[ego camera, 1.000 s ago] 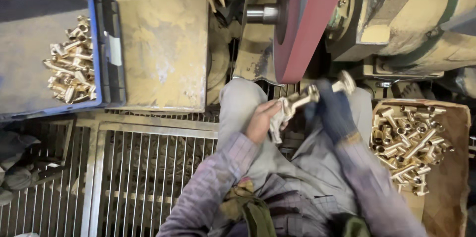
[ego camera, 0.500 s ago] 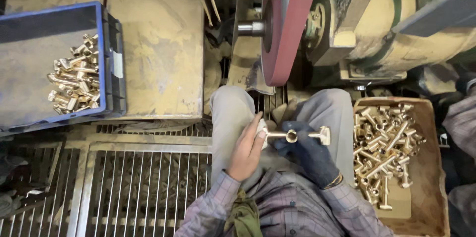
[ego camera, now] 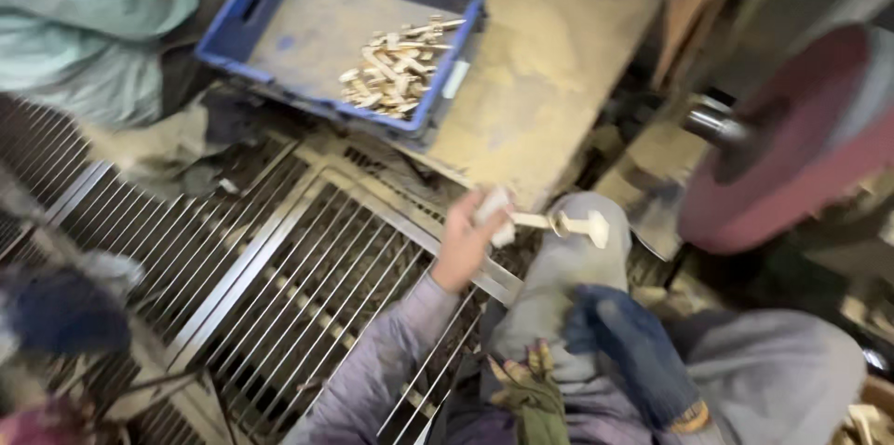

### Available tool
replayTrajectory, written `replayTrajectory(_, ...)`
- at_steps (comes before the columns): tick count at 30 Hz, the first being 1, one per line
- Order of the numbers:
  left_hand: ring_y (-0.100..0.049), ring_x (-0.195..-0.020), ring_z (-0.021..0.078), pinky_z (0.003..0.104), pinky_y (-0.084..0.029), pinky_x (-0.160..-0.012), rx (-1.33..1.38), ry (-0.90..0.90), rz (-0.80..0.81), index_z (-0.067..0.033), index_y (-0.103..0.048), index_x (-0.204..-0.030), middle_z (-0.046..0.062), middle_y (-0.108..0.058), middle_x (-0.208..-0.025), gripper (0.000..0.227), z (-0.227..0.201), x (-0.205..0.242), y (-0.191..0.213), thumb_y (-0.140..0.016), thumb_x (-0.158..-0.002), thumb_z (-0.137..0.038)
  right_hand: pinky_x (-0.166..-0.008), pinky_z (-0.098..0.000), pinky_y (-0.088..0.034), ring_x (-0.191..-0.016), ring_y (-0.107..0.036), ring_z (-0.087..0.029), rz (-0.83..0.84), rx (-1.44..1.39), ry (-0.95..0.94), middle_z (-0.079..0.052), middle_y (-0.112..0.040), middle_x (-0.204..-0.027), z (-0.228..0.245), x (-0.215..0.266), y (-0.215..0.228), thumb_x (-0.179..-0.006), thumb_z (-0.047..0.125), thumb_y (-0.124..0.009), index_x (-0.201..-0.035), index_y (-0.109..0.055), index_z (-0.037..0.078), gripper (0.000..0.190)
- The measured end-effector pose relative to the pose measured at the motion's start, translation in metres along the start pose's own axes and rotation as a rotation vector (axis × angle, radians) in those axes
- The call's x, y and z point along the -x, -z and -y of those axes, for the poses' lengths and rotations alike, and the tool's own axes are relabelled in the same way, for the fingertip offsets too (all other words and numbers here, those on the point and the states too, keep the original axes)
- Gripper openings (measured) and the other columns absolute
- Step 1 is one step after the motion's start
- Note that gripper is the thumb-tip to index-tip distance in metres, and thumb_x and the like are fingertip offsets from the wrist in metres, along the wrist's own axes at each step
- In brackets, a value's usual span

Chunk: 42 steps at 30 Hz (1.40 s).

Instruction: The person sits at a belt grinding machine and repeatedly grinds small brass-colored metal parts. They hold each part with a cloth, press it against the moving belt, and then place the finished part into a cardboard box. The process is repeated for multiple items.

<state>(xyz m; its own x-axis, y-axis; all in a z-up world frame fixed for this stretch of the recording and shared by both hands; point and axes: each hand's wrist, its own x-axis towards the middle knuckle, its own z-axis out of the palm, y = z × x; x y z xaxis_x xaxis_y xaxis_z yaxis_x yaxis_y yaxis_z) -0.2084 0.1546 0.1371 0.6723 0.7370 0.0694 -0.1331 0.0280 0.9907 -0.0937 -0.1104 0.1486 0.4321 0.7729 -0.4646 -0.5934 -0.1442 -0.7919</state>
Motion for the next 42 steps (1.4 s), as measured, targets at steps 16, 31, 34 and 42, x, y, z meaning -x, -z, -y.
replayTrajectory(16,-0.066,-0.09,0.0183,0.031,-0.055,-0.079,0.298,-0.204,-0.865,0.0028,-0.062,-0.121,0.01,-0.07,-0.107,0.03,0.097,-0.28,0.151,-0.062,-0.091,-0.002,-0.082,-0.049,-0.055,-0.088,-0.068,-0.032,-0.556,-0.194,-0.116,-0.014,-0.068,-0.102,-0.035,-0.012,0.181,-0.098,0.041,-0.056,-0.134,-0.059,0.0,0.055)
replayTrajectory(31,-0.057,-0.061,0.0114,0.026,-0.044,-0.049,0.511,0.74,0.483,0.0001,-0.07,-0.118,0.003,-0.066,-0.081,0.029,0.074,0.022,-0.142,-0.055,-0.101,-0.018,-0.088,-0.0314,-0.052,-0.094,-0.066,-0.017,-0.725,-0.011,0.256,-0.006,-0.072,-0.105,-0.008,0.091,0.087,-0.103,0.025,-0.058,-0.127,-0.066,-0.004,0.038)
replayTrajectory(34,-0.058,-0.063,0.0107,0.027,-0.045,-0.051,0.301,0.705,0.694,-0.0009,-0.07,-0.12,0.003,-0.066,-0.083,0.03,0.109,0.055,-0.18,-0.056,-0.101,-0.019,-0.074,-0.0356,-0.056,-0.076,-0.067,-0.021,-0.917,-0.105,0.415,-0.01,-0.069,-0.087,0.003,0.129,0.107,-0.104,0.024,-0.057,-0.113,-0.068,-0.001,0.029)
replayTrajectory(42,-0.052,-0.048,0.0142,0.026,-0.036,-0.038,0.079,0.966,0.836,-0.0014,-0.068,-0.112,0.008,-0.066,-0.074,0.033,0.14,0.038,-0.186,-0.049,-0.089,-0.017,-0.076,-0.0407,-0.053,-0.083,-0.067,-0.029,-1.472,0.589,0.258,-0.016,-0.069,-0.092,-0.149,0.236,0.209,-0.106,0.024,-0.055,-0.103,-0.068,-0.001,0.028)
